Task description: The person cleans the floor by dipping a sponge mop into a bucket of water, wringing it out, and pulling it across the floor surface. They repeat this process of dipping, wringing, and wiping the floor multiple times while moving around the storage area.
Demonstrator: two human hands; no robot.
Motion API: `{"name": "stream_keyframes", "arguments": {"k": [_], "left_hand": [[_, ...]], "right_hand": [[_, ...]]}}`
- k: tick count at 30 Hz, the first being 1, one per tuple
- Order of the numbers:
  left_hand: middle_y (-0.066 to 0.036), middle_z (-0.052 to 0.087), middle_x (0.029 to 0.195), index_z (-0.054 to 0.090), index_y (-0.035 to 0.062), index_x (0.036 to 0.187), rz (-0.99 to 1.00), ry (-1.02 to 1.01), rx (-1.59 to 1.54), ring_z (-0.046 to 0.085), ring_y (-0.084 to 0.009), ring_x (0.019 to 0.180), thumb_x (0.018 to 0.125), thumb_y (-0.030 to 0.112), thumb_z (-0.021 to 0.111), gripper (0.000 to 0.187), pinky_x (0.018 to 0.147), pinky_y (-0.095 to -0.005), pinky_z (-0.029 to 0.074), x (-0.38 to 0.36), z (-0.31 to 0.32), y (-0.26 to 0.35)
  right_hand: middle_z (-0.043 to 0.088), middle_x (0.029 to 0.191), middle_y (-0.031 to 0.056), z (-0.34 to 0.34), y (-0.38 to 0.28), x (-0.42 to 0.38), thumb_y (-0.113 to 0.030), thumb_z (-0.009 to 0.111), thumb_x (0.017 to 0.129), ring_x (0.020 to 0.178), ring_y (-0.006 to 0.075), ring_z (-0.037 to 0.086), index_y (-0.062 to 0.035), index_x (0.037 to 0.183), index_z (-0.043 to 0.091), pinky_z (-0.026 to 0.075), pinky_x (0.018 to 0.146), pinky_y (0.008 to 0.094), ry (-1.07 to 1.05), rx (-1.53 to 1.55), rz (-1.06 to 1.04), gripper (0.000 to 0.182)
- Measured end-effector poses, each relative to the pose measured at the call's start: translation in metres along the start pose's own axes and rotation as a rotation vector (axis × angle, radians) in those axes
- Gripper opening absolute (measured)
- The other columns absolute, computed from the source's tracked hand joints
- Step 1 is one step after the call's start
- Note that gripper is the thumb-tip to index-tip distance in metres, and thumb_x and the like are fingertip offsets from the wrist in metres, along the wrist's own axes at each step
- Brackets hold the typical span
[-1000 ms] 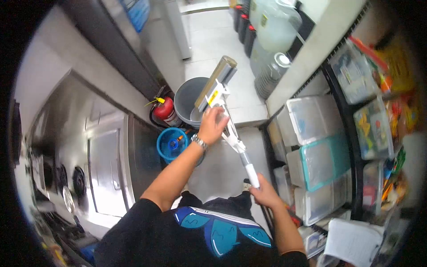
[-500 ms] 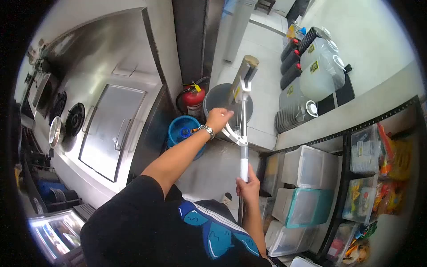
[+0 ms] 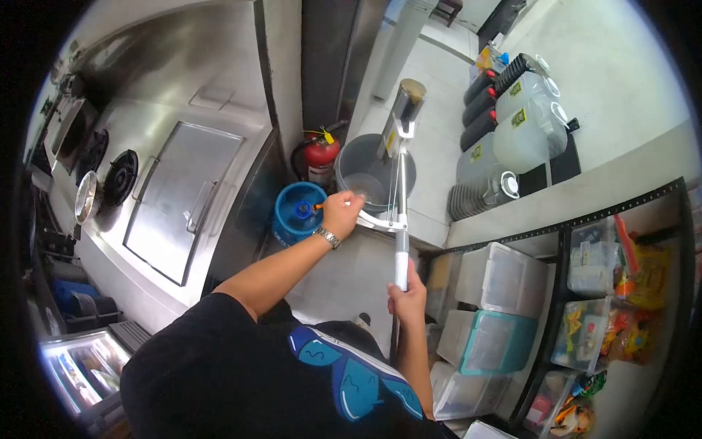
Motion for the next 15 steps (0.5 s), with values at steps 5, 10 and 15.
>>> {"name": "stream_keyframes", "arguments": {"k": [5,10,15], "left_hand": [[-0.018,0.05,0.054,0.052,0.0011,0.055,0.012,-0.017,0.03,0.051,-0.0326,0.05,0.072,0.027,0.058,0.031,0.048,-0.0379,0.038,-0.009,0.0,0.005],[-0.018,0.051,0.053,0.055,0.0018,0.058,0.005,-0.033,0.029,0.052,-0.0325,0.05,0.074,0.029,0.057,0.031,0.048,-0.0379,0.039,-0.016,0.001,0.005],[-0.018,0.051,0.054,0.057,0.0021,0.059,-0.069,-0.052,-0.006,0.052,-0.0317,0.05,0.076,0.031,0.055,0.033,0.049,-0.0382,0.039,-0.027,-0.002,0.01]], "right_hand": [[0.048,0.06,0.003,-0.002,0.002,0.004,0.008,0.051,0.071,0.036,0.0101,0.042,-0.0072,0.133,0.03,0.034,0.031,0.024,0.0,-0.008,0.035,0.066],[0.048,0.058,0.0028,-0.004,0.003,0.011,0.008,0.051,0.072,0.036,0.0103,0.042,-0.0067,0.132,0.031,0.034,0.031,0.0237,0.002,-0.013,0.03,0.066],[0.048,0.058,0.0031,-0.004,-0.003,0.02,0.008,0.051,0.071,0.036,0.0105,0.042,-0.0051,0.132,0.031,0.033,0.03,0.0241,0.019,-0.046,0.0,0.065]]}}
Point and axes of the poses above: each hand's wrist, its own x-axis towards the middle knuckle, its own z-axis out of the palm, y = z × x, the point moved 7 cm from there along x, towards the middle knuckle
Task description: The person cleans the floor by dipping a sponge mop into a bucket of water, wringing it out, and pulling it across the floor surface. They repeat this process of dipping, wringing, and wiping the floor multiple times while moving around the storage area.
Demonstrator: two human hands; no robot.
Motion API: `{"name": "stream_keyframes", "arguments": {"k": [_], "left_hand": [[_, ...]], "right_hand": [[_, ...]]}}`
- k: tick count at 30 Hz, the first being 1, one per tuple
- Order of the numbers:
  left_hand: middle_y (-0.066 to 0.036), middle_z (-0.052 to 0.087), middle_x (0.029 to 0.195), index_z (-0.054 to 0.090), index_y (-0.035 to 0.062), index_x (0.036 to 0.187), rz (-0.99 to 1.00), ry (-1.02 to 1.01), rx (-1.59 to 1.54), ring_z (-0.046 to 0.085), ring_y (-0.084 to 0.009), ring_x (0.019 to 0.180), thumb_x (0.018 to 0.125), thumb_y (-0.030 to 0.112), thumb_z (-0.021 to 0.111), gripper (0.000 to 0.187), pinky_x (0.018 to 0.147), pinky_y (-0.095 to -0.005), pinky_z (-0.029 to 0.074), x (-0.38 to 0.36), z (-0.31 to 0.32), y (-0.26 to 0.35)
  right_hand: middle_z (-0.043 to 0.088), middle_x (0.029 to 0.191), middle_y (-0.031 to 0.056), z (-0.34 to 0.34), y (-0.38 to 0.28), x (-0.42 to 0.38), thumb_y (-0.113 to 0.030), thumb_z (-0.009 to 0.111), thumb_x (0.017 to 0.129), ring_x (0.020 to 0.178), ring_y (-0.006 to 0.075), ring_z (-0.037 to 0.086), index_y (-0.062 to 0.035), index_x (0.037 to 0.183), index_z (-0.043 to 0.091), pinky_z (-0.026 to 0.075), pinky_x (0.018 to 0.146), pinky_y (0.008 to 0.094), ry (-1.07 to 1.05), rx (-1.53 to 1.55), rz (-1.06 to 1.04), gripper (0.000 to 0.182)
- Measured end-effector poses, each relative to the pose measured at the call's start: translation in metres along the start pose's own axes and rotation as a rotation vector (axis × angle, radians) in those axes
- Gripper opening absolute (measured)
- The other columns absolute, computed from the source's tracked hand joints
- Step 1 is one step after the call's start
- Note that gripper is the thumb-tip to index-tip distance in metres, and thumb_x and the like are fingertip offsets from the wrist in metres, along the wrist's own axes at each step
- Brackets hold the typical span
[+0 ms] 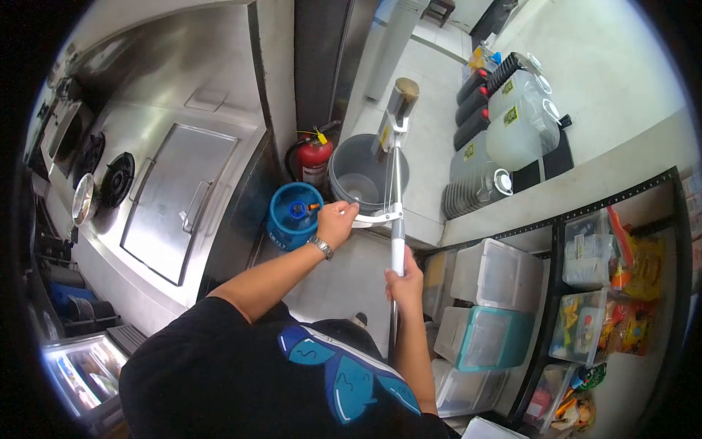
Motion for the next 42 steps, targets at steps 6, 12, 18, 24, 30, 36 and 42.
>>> {"name": "stream_keyframes", "arguments": {"k": [6,12,18,24,30,36,42], "left_hand": [[-0.019,0.05,0.054,0.054,0.0016,0.059,-0.009,-0.067,0.021,0.051,-0.034,0.051,0.078,0.033,0.054,0.037,0.049,-0.0396,0.038,-0.014,0.013,-0.006],[-0.018,0.05,0.054,0.052,0.0014,0.058,-0.019,-0.087,-0.006,0.05,-0.0326,0.05,0.078,0.033,0.054,0.037,0.049,-0.0391,0.037,-0.014,0.014,-0.012],[-0.018,0.05,0.054,0.053,0.0014,0.059,-0.007,-0.103,0.004,0.05,-0.0311,0.049,0.078,0.033,0.053,0.037,0.049,-0.0383,0.037,-0.016,0.013,-0.008],[-0.018,0.049,0.054,0.054,0.0015,0.06,-0.011,-0.113,-0.023,0.05,-0.0306,0.049,0.078,0.033,0.054,0.036,0.049,-0.0376,0.037,-0.016,0.015,-0.007],[-0.018,0.047,0.052,0.051,0.0013,0.057,-0.001,-0.119,-0.022,0.045,-0.0276,0.045,0.078,0.032,0.055,0.037,0.047,-0.0366,0.035,-0.018,0.014,-0.007],[-0.015,0.038,0.046,0.046,0.0001,0.052,0.094,-0.049,-0.115,0.031,-0.019,0.042,0.079,0.031,0.057,0.042,0.044,-0.0354,0.03,0.01,0.016,-0.015],[-0.006,0.03,0.044,0.045,0.0,0.049,0.127,-0.1,-0.211,0.028,-0.0101,0.043,0.08,0.029,0.056,0.044,0.042,-0.0321,0.026,0.059,0.026,-0.005]], "right_hand": [[0.048,0.057,0.0031,0.004,-0.007,0.013,0.007,0.052,0.072,0.036,0.0107,0.043,-0.0038,0.132,0.03,0.033,0.03,0.0245,0.024,0.004,-0.012,0.065],[0.049,0.06,0.0031,0.006,-0.004,0.011,0.007,0.051,0.071,0.037,0.0091,0.043,-0.0056,0.131,0.033,0.033,0.031,0.0241,0.031,0.003,-0.007,0.064],[0.048,0.057,0.0031,0.005,-0.003,0.008,0.008,0.052,0.072,0.036,0.0106,0.043,-0.0043,0.132,0.03,0.033,0.03,0.0242,0.039,-0.01,0.011,0.066],[0.048,0.057,0.0025,0.004,-0.005,0.006,0.008,0.052,0.071,0.036,0.0105,0.043,-0.0068,0.132,0.032,0.034,0.03,0.024,0.037,0.014,0.006,0.066],[0.048,0.062,0.003,0.002,-0.005,0.0,0.006,0.05,0.071,0.036,0.0086,0.041,-0.0063,0.13,0.034,0.032,0.031,0.0238,0.052,-0.009,0.018,0.062],[0.047,0.057,0.0017,0.002,-0.007,-0.003,0.008,0.051,0.071,0.037,0.0097,0.042,-0.0069,0.132,0.031,0.034,0.031,0.0244,0.047,0.015,0.005,0.066],[0.046,0.057,0.0015,-0.002,-0.01,-0.005,0.008,0.051,0.072,0.038,0.0096,0.043,-0.0075,0.133,0.03,0.034,0.032,0.024,0.06,0.023,-0.021,0.066]]}}
Point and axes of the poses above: each hand's wrist, its own x-axis towards the middle knuckle, its own z-axis out of the palm, y = z × x, the point moved 7 cm from there along x, towards the middle knuckle
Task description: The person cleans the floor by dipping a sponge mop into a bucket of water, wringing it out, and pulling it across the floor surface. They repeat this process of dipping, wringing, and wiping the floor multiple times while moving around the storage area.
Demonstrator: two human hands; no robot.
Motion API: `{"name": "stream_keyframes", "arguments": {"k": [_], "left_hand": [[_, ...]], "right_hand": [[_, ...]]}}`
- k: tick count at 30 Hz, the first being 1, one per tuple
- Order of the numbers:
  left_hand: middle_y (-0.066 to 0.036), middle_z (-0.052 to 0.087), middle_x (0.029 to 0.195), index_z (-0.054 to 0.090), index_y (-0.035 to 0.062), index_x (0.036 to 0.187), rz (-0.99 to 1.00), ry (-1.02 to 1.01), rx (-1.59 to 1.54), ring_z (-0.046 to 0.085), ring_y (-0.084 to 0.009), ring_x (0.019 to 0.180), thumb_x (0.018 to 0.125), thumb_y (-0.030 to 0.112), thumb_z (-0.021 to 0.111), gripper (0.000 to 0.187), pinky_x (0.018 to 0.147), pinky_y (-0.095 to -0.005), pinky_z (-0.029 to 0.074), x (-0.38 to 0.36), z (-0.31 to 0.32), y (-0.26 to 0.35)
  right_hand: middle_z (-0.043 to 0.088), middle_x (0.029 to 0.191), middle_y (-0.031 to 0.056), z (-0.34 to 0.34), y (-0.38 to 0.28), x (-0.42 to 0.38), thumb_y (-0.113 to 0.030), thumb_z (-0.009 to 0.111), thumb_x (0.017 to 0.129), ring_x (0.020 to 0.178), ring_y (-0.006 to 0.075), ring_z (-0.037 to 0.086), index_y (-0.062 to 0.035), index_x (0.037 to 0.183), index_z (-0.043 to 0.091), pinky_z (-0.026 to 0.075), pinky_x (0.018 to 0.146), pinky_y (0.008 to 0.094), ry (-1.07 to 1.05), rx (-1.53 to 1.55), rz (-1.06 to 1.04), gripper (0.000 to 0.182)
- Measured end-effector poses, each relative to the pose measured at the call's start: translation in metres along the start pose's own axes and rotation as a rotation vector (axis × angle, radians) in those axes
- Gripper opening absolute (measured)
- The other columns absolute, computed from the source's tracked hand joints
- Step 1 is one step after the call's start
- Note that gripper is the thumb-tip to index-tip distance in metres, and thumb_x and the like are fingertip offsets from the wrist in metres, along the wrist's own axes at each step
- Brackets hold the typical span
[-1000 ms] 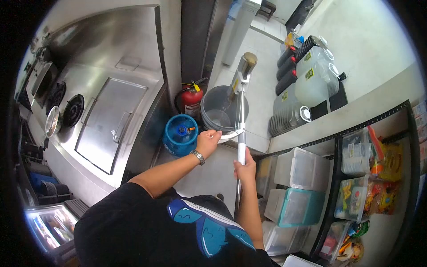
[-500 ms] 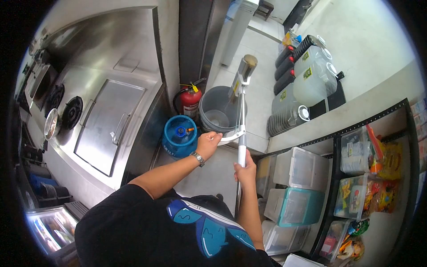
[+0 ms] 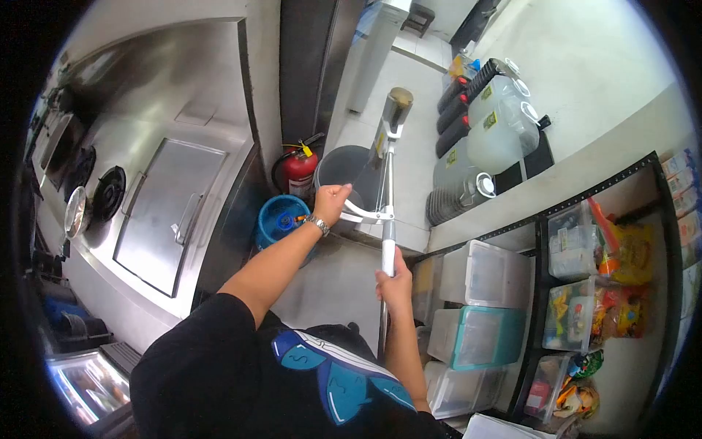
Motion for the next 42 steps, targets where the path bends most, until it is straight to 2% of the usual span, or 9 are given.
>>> {"name": "stream_keyframes", "arguments": {"k": [9,17,20,23,25,32,37,41,42], "left_hand": [[-0.003,0.03,0.044,0.042,0.0007,0.049,0.011,-0.127,-0.087,0.028,-0.0096,0.044,0.081,0.027,0.055,0.044,0.042,-0.0316,0.026,0.049,0.051,-0.043],[0.002,0.043,0.046,0.048,0.0055,0.049,0.08,-0.29,-0.044,0.038,-0.0073,0.045,0.083,0.035,0.049,0.045,0.045,-0.0261,0.031,0.092,0.097,-0.038],[0.002,0.043,0.046,0.046,0.0083,0.048,-0.032,-0.38,-0.199,0.037,-0.007,0.043,0.084,0.035,0.047,0.045,0.044,-0.0251,0.028,0.096,0.106,-0.049],[0.003,0.04,0.045,0.045,0.0096,0.048,-0.094,-0.402,-0.251,0.034,-0.0073,0.042,0.084,0.035,0.046,0.044,0.043,-0.0248,0.027,0.102,0.113,-0.051],[0.003,0.038,0.046,0.044,0.0099,0.048,-0.202,-0.458,-0.311,0.033,-0.0081,0.041,0.084,0.035,0.047,0.044,0.044,-0.0244,0.027,0.102,0.119,-0.054],[-0.004,0.046,0.046,0.053,-0.0013,0.055,-0.086,-0.291,0.058,0.038,-0.0111,0.046,0.079,0.033,0.056,0.042,0.045,-0.0314,0.032,0.068,0.072,-0.068],[0.006,0.035,0.051,0.044,0.0059,0.051,-0.13,-0.226,0.099,0.029,-0.0051,0.049,0.081,0.028,0.058,0.04,0.044,-0.026,0.023,0.01,0.031,-0.036],[0.005,0.036,0.052,0.044,0.0062,0.053,-0.172,-0.086,0.049,0.03,-0.0045,0.052,0.083,0.029,0.056,0.04,0.045,-0.0253,0.025,-0.029,0.019,-0.045],[-0.001,0.041,0.051,0.051,0.0034,0.059,-0.175,-0.08,0.077,0.036,-0.0074,0.051,0.083,0.033,0.054,0.038,0.047,-0.0279,0.031,-0.038,0.018,-0.041]], "right_hand": [[0.048,0.057,0.0019,-0.014,-0.001,0.003,0.007,0.051,0.072,0.038,0.0098,0.043,-0.0114,0.134,0.029,0.034,0.032,0.0243,0.046,0.022,0.051,0.068],[0.05,0.061,0.0035,-0.001,0.023,-0.008,0.007,0.054,0.071,0.037,0.01,0.044,-0.0104,0.134,0.028,0.033,0.032,0.0243,-0.068,0.077,0.137,0.07],[0.048,0.058,0.0015,-0.001,0.026,-0.003,0.003,0.054,0.074,0.038,0.0097,0.043,-0.0194,0.136,0.026,0.034,0.033,0.0253,-0.078,0.022,0.113,0.072],[0.051,0.064,0.0037,-0.003,0.02,0.0,0.006,0.054,0.072,0.039,0.0097,0.044,-0.0098,0.134,0.029,0.034,0.034,0.0242,-0.037,0.037,0.094,0.069],[0.051,0.064,0.0037,-0.005,0.021,0.002,0.006,0.054,0.072,0.039,0.0097,0.044,-0.0107,0.134,0.029,0.034,0.033,0.0245,-0.017,0.014,0.098,0.069],[0.049,0.059,0.0022,-0.014,0.039,0.012,0.005,0.053,0.073,0.038,0.0104,0.044,-0.0174,0.136,0.026,0.035,0.033,0.0258,-0.005,0.033,0.15,0.072],[0.049,0.059,0.003,-0.009,0.046,0.02,0.005,0.052,0.071,0.037,0.0109,0.044,-0.0161,0.134,0.029,0.035,0.032,0.0264,-0.015,0.016,0.18,0.071],[0.048,0.058,0.0026,-0.005,0.045,0.032,0.009,0.049,0.069,0.036,0.0105,0.042,-0.0133,0.131,0.035,0.034,0.031,0.0258,0.015,-0.008,0.147,0.067],[0.048,0.058,0.0026,-0.005,0.045,0.034,0.009,0.049,0.069,0.036,0.0105,0.042,-0.0131,0.131,0.034,0.034,0.031,0.0258,0.018,-0.008,0.127,0.067]]}}
Point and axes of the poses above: each hand's wrist, its own x-axis towards the middle knuckle, its own z-axis out of the palm, y = z × x, the point moved 7 cm from there along x, towards the middle knuckle
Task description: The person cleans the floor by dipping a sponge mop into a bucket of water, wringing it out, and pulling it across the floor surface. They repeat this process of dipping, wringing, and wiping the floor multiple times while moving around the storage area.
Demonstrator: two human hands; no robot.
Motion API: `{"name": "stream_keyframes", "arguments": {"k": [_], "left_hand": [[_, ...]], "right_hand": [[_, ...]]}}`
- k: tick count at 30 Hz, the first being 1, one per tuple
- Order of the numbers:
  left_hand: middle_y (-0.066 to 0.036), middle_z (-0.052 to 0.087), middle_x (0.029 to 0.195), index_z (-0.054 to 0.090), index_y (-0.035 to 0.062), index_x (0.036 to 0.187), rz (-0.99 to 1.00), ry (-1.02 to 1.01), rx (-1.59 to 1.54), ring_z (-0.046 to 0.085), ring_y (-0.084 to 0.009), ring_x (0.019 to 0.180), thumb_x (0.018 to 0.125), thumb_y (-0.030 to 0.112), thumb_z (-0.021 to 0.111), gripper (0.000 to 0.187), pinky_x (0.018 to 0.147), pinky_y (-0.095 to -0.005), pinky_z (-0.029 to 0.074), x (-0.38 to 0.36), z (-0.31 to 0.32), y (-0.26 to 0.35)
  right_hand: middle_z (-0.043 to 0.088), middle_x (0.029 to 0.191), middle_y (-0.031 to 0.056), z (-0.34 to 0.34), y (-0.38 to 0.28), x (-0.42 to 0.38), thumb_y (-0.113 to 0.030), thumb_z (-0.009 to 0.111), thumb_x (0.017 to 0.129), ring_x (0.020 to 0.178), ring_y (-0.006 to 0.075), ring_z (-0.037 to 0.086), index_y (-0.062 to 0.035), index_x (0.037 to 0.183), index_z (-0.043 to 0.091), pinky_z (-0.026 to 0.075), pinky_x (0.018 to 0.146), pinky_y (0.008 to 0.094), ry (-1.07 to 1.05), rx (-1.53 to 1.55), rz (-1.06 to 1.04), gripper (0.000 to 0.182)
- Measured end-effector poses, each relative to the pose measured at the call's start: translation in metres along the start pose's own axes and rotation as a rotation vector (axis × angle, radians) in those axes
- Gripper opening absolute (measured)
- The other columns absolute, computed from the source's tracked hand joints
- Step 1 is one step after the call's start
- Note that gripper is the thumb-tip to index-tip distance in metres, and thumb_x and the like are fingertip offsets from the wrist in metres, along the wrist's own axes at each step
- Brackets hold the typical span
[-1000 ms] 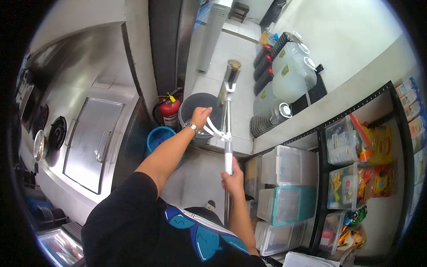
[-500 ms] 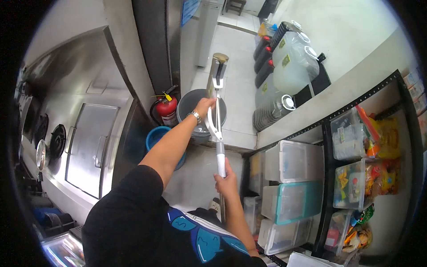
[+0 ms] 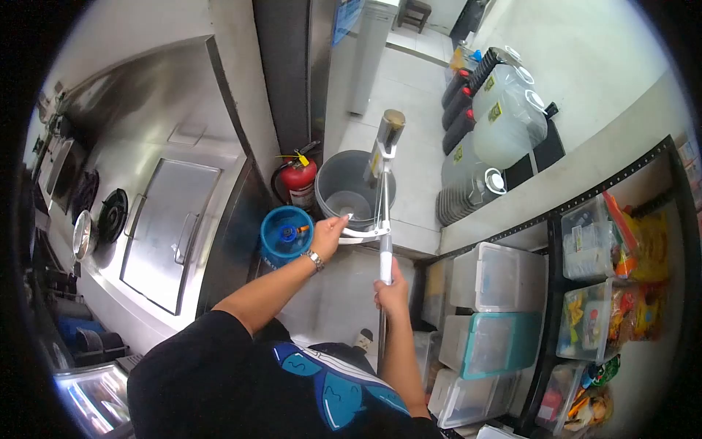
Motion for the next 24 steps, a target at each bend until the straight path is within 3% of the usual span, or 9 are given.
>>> {"name": "stream_keyframes", "arguments": {"k": [1,5,12,15,18,21,24], "left_hand": [[-0.008,0.047,0.05,0.057,0.0006,0.065,-0.007,0.006,0.027,0.042,-0.0103,0.05,0.083,0.037,0.053,0.04,0.048,-0.0304,0.036,-0.012,0.002,-0.001],[-0.007,0.047,0.053,0.056,-0.0009,0.068,-0.122,-0.008,-0.124,0.043,-0.0091,0.054,0.085,0.037,0.051,0.041,0.052,-0.0285,0.037,-0.024,0.013,-0.015],[-0.003,0.042,0.052,0.053,-0.0005,0.066,-0.095,-0.032,-0.109,0.037,-0.0083,0.054,0.085,0.031,0.05,0.037,0.052,-0.0281,0.035,-0.029,0.012,-0.001],[0.007,0.034,0.052,0.042,0.0088,0.056,-0.054,-0.034,-0.194,0.029,-0.0029,0.05,0.087,0.025,0.05,0.035,0.044,-0.0232,0.023,-0.036,0.012,0.015],[0.007,0.034,0.052,0.043,0.0079,0.056,-0.09,-0.075,-0.144,0.029,-0.0028,0.051,0.086,0.023,0.051,0.034,0.045,-0.0232,0.024,-0.036,0.013,0.016],[-0.003,0.035,0.049,0.048,0.0006,0.061,-0.054,-0.064,-0.12,0.032,-0.0066,0.051,0.082,0.024,0.054,0.032,0.046,-0.028,0.03,-0.034,0.011,0.016],[-0.003,0.034,0.049,0.047,0.0003,0.06,-0.047,-0.061,-0.131,0.032,-0.0067,0.05,0.082,0.024,0.054,0.033,0.046,-0.028,0.03,-0.035,0.011,0.016]], "right_hand": [[0.048,0.058,0.0026,-0.001,-0.003,0.001,0.008,0.049,0.069,0.036,0.0105,0.042,-0.0123,0.131,0.034,0.034,0.031,0.0257,0.01,-0.014,0.001,0.067],[0.047,0.057,0.0027,-0.003,-0.01,0.004,0.008,0.049,0.07,0.037,0.0102,0.042,-0.0098,0.132,0.032,0.033,0.03,0.0254,0.04,-0.052,-0.022,0.067],[0.05,0.061,0.0051,-0.005,-0.018,-0.01,0.007,0.053,0.071,0.036,0.011,0.042,-0.011,0.133,0.03,0.032,0.03,0.0261,0.037,-0.01,-0.016,0.068],[0.05,0.062,0.0049,-0.007,-0.02,-0.015,0.007,0.052,0.071,0.036,0.0106,0.042,-0.0112,0.133,0.031,0.032,0.03,0.0258,0.046,-0.016,-0.033,0.068],[0.049,0.059,0.0036,-0.008,-0.024,-0.019,0.007,0.051,0.071,0.037,0.0104,0.042,-0.0089,0.134,0.029,0.033,0.031,0.0253,0.041,-0.016,-0.048,0.068],[0.048,0.058,0.0033,-0.007,-0.03,-0.024,0.007,0.05,0.071,0.037,0.0105,0.042,-0.0067,0.134,0.027,0.033,0.031,0.0252,0.034,-0.032,-0.068,0.068],[0.048,0.058,0.0034,-0.007,-0.032,-0.026,0.008,0.05,0.071,0.037,0.0105,0.042,-0.0064,0.134,0.027,0.033,0.031,0.0251,0.024,-0.035,-0.084,0.068]]}}
Point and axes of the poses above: each hand's wrist, its own x-axis towards the middle knuckle, its own z-axis out of the palm, y = z × x, the point moved 7 cm from there along x, towards the middle knuckle
